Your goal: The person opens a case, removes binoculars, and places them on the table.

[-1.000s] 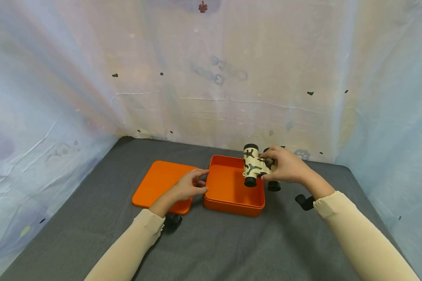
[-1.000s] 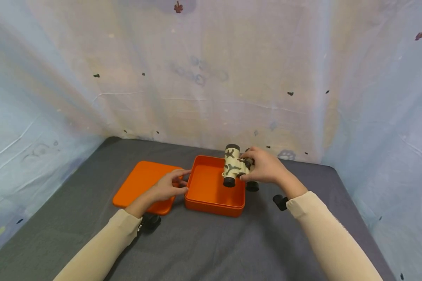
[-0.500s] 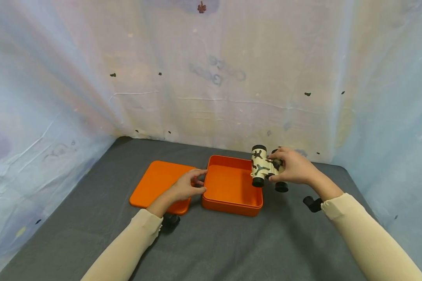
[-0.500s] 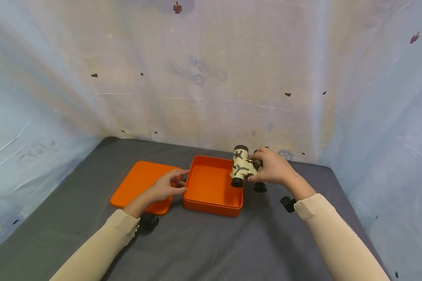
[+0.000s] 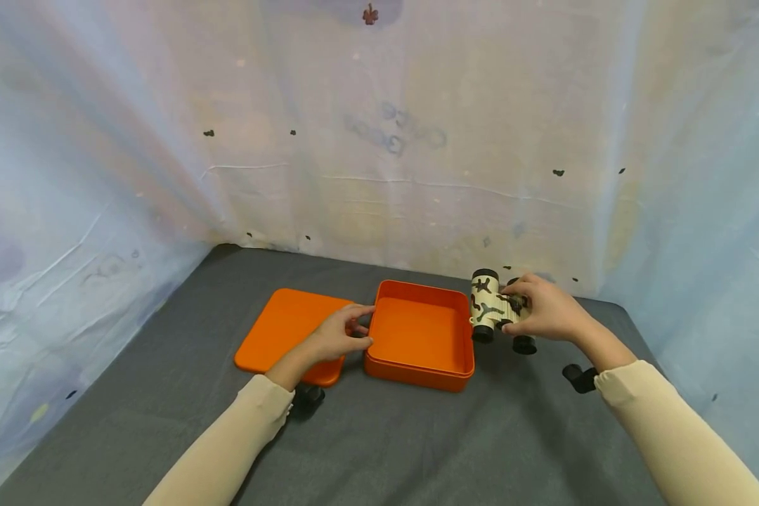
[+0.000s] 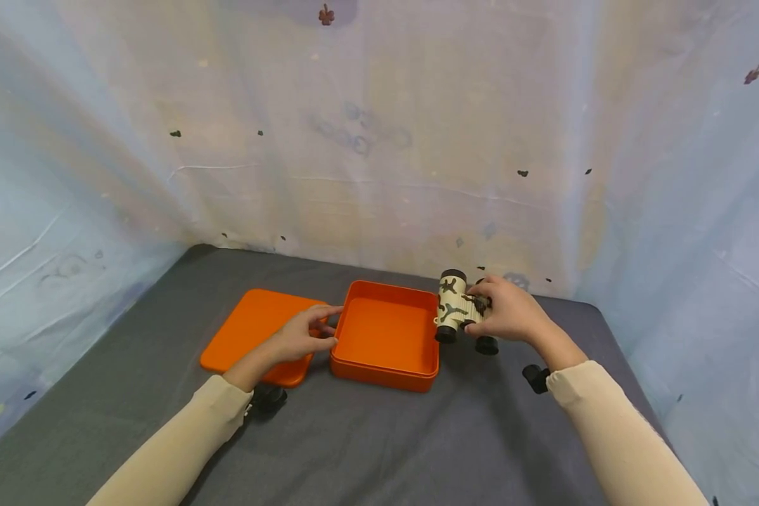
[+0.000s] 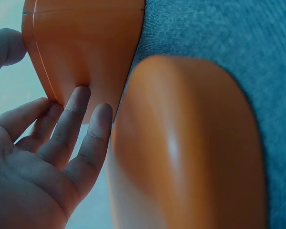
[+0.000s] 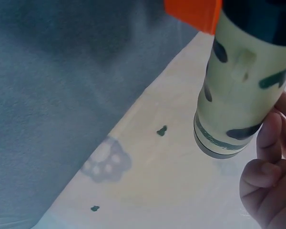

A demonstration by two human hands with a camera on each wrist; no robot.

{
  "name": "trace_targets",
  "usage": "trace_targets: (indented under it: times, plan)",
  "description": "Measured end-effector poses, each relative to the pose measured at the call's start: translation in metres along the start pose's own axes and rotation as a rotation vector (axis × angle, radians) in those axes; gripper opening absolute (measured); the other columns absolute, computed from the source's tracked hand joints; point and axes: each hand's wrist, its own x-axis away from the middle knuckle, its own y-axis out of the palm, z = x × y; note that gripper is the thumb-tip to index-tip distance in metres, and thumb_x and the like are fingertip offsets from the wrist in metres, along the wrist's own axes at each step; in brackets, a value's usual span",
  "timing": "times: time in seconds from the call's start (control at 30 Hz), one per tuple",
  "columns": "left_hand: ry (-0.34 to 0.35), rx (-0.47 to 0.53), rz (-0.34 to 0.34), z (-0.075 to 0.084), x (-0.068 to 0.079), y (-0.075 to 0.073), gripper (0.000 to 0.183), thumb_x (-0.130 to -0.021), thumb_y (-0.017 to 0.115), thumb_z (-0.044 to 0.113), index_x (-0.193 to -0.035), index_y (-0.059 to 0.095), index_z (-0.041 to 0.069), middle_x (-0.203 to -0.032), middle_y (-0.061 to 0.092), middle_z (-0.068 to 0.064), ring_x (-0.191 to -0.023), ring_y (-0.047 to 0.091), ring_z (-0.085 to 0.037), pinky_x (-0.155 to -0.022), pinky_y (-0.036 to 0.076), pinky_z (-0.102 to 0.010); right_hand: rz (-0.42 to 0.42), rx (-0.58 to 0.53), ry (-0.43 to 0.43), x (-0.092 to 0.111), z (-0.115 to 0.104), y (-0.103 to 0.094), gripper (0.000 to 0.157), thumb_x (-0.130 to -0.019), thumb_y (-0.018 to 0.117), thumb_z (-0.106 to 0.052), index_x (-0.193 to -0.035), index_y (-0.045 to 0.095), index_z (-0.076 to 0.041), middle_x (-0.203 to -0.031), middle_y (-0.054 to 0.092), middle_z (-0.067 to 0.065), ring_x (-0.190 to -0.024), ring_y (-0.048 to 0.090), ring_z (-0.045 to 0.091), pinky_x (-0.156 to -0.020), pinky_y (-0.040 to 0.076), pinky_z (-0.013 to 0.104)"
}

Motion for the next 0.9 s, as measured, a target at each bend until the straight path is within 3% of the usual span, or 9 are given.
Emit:
trace_targets:
  times: [0.17, 0.43, 0.9]
  plan:
    - [-0.001, 0.012, -0.001, 0.0, -0.001, 0.0, 0.064, -0.087, 0.071, 0.018, -0.146, 0.044, 0.013, -0.146, 0.043, -0.007, -0.109, 0.061, -0.022, -0.081, 0.055, -0.031, -0.003, 0.002, 0.024, 0.005, 0.008, 0.002, 0.066, -0.071, 0.084, -0.035, -0.127, 0.063, -0.007, -0.12, 0.056, 0.015, -0.085, 0.055, 0.022, -0.069, 0.047, 0.039]
    - [-0.008, 0.03, -0.004, -0.003, -0.001, 0.002, 0.064, -0.088, 0.071, 0.019, -0.146, 0.044, 0.015, -0.146, 0.043, -0.006, -0.11, 0.06, -0.022, -0.079, 0.054, -0.03, -0.023, -0.001, 0.038, 0.01, 0.02, 0.005, 0.065, -0.073, 0.082, -0.034, -0.128, 0.061, -0.005, -0.13, 0.051, 0.022, -0.093, 0.06, 0.028, -0.073, 0.051, 0.048]
    - [0.008, 0.03, -0.003, -0.004, 0.0, 0.001, 0.064, -0.089, 0.07, 0.018, -0.146, 0.043, 0.01, -0.147, 0.042, -0.008, -0.11, 0.06, -0.023, -0.079, 0.054, -0.031, -0.03, 0.01, 0.062, 0.015, 0.033, 0.007, 0.069, -0.074, 0.081, -0.038, -0.129, 0.059, -0.003, -0.138, 0.045, 0.028, -0.101, 0.06, 0.036, -0.077, 0.05, 0.053]
